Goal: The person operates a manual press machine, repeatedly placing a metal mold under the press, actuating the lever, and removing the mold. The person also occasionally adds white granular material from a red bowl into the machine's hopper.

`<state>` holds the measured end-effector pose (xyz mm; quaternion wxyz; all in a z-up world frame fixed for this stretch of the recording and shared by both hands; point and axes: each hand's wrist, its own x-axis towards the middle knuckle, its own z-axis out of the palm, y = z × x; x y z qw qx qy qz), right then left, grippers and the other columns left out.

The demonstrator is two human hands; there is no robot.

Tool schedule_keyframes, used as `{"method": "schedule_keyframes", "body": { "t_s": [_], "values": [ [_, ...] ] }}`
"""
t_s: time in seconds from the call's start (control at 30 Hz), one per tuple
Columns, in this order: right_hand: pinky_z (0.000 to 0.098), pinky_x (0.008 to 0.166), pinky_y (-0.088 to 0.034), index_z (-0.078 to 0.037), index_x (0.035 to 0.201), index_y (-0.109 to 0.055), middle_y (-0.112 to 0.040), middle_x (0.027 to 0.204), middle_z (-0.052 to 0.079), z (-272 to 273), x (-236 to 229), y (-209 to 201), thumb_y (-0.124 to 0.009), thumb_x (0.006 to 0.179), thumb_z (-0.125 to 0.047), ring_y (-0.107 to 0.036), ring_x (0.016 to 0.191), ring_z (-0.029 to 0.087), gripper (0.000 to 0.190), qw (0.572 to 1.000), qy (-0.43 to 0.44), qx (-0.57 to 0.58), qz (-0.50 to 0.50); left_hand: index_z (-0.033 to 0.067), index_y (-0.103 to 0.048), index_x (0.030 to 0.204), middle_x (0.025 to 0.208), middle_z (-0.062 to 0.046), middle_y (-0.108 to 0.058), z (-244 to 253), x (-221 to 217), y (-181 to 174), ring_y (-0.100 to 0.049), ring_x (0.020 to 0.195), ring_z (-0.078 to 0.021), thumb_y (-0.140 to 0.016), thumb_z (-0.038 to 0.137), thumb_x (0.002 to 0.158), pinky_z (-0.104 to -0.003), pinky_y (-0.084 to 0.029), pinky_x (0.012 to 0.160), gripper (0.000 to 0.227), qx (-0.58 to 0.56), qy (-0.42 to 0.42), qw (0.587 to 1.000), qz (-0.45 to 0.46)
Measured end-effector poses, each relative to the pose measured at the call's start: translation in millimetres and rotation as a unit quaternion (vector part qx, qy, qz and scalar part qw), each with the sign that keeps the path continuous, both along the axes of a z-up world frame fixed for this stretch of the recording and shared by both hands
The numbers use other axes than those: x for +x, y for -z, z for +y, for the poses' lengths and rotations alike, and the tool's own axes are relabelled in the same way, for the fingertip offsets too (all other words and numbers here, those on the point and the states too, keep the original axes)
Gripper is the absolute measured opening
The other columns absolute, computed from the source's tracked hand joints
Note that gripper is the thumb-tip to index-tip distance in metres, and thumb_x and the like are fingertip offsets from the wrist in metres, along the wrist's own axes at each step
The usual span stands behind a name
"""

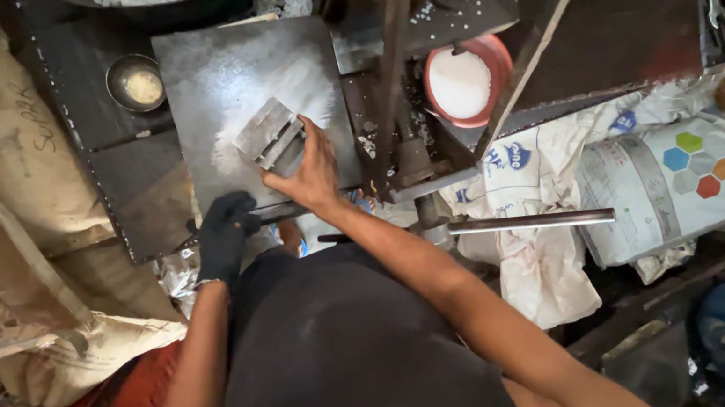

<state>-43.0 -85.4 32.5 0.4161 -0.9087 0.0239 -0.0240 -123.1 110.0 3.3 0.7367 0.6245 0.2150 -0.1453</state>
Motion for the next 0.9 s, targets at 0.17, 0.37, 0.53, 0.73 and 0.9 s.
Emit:
{"method": "schedule_keyframes", "body": {
  "t_s": [0.17, 0.37, 0.53, 0.73, 0.9],
  "values": [
    [0.0515, 0.115, -0.037, 0.0, 0.153, -0.03, -0.049, 0.147, 0.027, -27, -11, -14, -0.094, 0.063, -0.037, -0.048, 0.136, 0.042, 0.116, 0.999, -0.052, -0.005, 0.003, 0.0, -0.051, 0.145, 0.134, -0.014, -0.063, -19, -1, -18, -0.065, 0.113, -0.023, -0.066, 0.002, 0.077, -0.035, -0.053, 0.095, 0.069, 0.114, 0.153, 0.961, -0.2],
    [0.0378, 0.098, -0.053, 0.0, 0.155, -0.033, -0.059, 0.134, 0.023, -62, -23, -66, -0.084, 0.086, -0.032, -0.064, 0.121, 0.028, 0.091, 0.966, -0.109, 0.203, 0.117, 0.007, -0.052, 0.148, 0.125, -0.017, -0.07, -94, 29, -49, -0.07, 0.109, -0.0281, -0.067, 0.022, 0.096, -0.036, -0.055, 0.091, 0.056, 0.257, 0.122, 0.948, -0.146],
    [0.0276, 0.071, -0.058, -0.004, 0.114, -0.076, -0.078, 0.097, 0.009, -129, -35, -117, -0.073, 0.098, -0.022, -0.072, 0.08, 0.013, 0.024, 0.979, -0.088, 0.184, -0.004, 0.0094, -0.063, 0.14, 0.099, -0.019, -0.074, -139, 74, -68, -0.073, 0.084, -0.0315, -0.062, 0.029, 0.102, -0.043, -0.055, 0.073, 0.043, 0.326, 0.068, 0.934, -0.128],
    [0.0366, 0.066, -0.057, -0.008, 0.1, -0.077, -0.076, 0.094, 0.01, -183, -12, -114, -0.073, 0.095, -0.021, -0.073, 0.077, 0.028, 0.014, 0.991, 0.05, -0.062, -0.108, 0.0033, -0.063, 0.132, 0.079, -0.019, -0.071, -172, 151, -72, -0.071, 0.068, -0.0331, -0.059, 0.03, 0.102, -0.045, -0.054, 0.066, 0.04, 0.275, 0.086, 0.944, -0.161],
    [0.0422, 0.066, -0.056, -0.008, 0.101, -0.076, -0.073, 0.09, 0.011, -187, -12, -105, -0.071, 0.094, -0.023, -0.072, 0.078, 0.033, 0.017, 0.993, 0.063, -0.075, -0.068, 0.0003, -0.068, 0.126, 0.101, -0.025, -0.073, -172, 210, -52, -0.069, 0.095, -0.0424, -0.062, 0.025, 0.102, -0.048, -0.054, 0.08, 0.035, 0.342, 0.202, 0.845, -0.357]
  ]
}}
